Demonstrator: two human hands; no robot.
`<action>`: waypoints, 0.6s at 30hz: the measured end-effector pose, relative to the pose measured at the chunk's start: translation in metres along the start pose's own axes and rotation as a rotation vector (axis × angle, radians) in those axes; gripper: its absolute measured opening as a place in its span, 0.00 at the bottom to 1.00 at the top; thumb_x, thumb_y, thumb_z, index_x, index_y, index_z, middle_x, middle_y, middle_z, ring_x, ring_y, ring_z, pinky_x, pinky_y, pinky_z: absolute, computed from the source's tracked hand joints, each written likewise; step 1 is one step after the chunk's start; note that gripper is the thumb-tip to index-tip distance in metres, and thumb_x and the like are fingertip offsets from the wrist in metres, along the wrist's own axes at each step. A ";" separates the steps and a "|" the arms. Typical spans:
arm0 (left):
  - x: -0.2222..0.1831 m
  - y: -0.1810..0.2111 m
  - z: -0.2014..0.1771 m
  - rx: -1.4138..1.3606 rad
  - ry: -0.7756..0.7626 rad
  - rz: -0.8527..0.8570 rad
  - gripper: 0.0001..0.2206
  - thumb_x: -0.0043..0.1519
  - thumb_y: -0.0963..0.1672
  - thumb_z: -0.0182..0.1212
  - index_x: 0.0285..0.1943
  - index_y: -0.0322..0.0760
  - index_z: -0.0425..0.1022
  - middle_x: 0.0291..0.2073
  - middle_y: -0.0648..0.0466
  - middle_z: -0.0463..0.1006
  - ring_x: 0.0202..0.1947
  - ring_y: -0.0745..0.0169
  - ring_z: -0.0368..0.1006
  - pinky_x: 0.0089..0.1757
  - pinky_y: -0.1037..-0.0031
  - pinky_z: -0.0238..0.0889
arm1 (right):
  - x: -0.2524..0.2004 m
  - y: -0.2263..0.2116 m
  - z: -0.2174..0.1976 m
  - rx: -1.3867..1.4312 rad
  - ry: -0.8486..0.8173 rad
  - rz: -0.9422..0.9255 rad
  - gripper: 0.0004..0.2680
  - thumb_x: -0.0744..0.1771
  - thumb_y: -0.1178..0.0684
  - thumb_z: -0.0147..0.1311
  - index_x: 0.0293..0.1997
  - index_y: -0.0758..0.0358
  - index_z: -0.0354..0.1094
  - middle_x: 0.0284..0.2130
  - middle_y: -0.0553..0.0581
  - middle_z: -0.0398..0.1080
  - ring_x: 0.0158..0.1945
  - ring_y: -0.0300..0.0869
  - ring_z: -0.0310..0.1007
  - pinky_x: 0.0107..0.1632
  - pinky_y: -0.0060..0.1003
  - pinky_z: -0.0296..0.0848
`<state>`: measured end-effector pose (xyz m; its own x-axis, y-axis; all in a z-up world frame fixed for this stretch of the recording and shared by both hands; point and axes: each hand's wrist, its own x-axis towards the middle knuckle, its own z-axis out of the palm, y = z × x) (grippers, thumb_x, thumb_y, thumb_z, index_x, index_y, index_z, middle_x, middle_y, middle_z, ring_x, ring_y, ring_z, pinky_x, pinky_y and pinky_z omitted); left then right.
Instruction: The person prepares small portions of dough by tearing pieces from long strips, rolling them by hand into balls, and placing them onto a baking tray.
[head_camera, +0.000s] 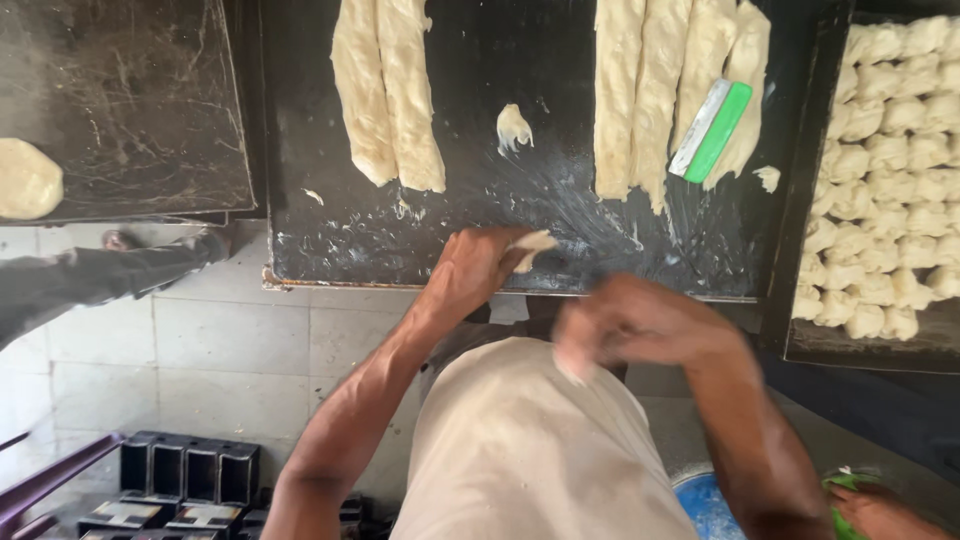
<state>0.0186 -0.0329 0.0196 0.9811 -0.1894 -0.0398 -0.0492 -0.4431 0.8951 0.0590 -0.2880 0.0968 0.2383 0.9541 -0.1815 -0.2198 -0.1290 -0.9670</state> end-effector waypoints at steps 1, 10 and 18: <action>0.003 0.002 0.007 0.030 0.042 -0.008 0.14 0.62 0.40 0.68 0.57 0.36 0.81 0.43 0.42 0.84 0.42 0.45 0.81 0.43 0.62 0.75 | -0.006 -0.010 -0.003 0.028 0.206 0.012 0.10 0.63 0.61 0.63 0.48 0.63 0.73 0.41 0.53 0.79 0.42 0.36 0.79 0.42 0.32 0.80; 0.043 0.047 0.069 -0.522 -0.330 -0.296 0.19 0.63 0.43 0.59 0.62 0.30 0.77 0.40 0.48 0.86 0.39 0.66 0.80 0.44 0.71 0.79 | -0.044 0.016 0.020 -0.900 0.950 0.147 0.11 0.65 0.55 0.65 0.51 0.61 0.72 0.42 0.56 0.73 0.45 0.49 0.76 0.45 0.42 0.75; 0.100 0.105 0.157 -0.720 -0.781 -0.270 0.19 0.67 0.42 0.58 0.67 0.31 0.73 0.58 0.44 0.79 0.57 0.52 0.76 0.58 0.63 0.72 | -0.141 0.049 0.016 -0.965 1.400 0.016 0.08 0.64 0.60 0.64 0.45 0.60 0.73 0.50 0.60 0.66 0.56 0.55 0.70 0.54 0.49 0.73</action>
<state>0.0822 -0.2363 0.0396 0.5414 -0.7790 -0.3163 0.5196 0.0143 0.8543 -0.0008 -0.4241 0.0781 0.9479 0.0679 0.3112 0.2559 -0.7442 -0.6171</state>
